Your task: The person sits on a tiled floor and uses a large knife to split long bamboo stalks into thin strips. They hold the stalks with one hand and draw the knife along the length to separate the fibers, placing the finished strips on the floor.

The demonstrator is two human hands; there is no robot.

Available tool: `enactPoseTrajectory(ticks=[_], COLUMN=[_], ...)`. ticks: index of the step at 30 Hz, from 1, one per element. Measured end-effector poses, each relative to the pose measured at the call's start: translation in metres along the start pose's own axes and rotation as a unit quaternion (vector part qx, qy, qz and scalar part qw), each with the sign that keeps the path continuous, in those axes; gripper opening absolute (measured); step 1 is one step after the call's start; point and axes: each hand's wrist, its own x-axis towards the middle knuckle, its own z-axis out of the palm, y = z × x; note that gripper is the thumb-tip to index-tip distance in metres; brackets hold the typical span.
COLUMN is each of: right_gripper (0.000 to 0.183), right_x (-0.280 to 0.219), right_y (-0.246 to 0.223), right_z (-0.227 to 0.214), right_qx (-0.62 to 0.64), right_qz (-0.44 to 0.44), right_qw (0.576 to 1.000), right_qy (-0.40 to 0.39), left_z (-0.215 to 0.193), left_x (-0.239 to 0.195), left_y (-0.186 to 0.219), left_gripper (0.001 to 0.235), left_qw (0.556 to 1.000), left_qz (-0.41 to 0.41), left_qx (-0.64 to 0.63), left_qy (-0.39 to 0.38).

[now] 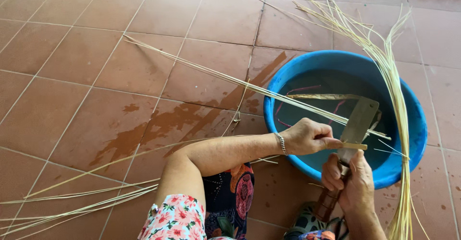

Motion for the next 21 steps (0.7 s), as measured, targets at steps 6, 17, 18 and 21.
enactPoseTrajectory(ticks=[6,17,18,21], right_gripper=[0.04,0.04,0.04,0.04], right_x=[0.004,0.009,0.009,0.011], right_y=[0.007,0.021,0.021,0.022], right_z=[-0.002,-0.005,-0.005,-0.006], right_qx=[-0.021,-0.001,0.001,0.006], right_qz=[0.037,0.053,0.053,0.048], right_qw=[0.999,0.998,0.998,0.999], right_qy=[0.022,0.026,0.025,0.021], left_z=[-0.013,0.01,0.008,0.003], left_x=[0.004,0.007,0.006,0.004], left_y=[0.021,0.018,0.02,0.025], left_gripper=[0.046,0.015,0.015,0.016], left_qw=[0.954,0.944,0.947,0.953], left_qz=[0.194,0.236,0.234,0.231], left_qx=[0.195,0.217,0.205,0.173], left_qy=[0.12,0.076,0.081,0.087])
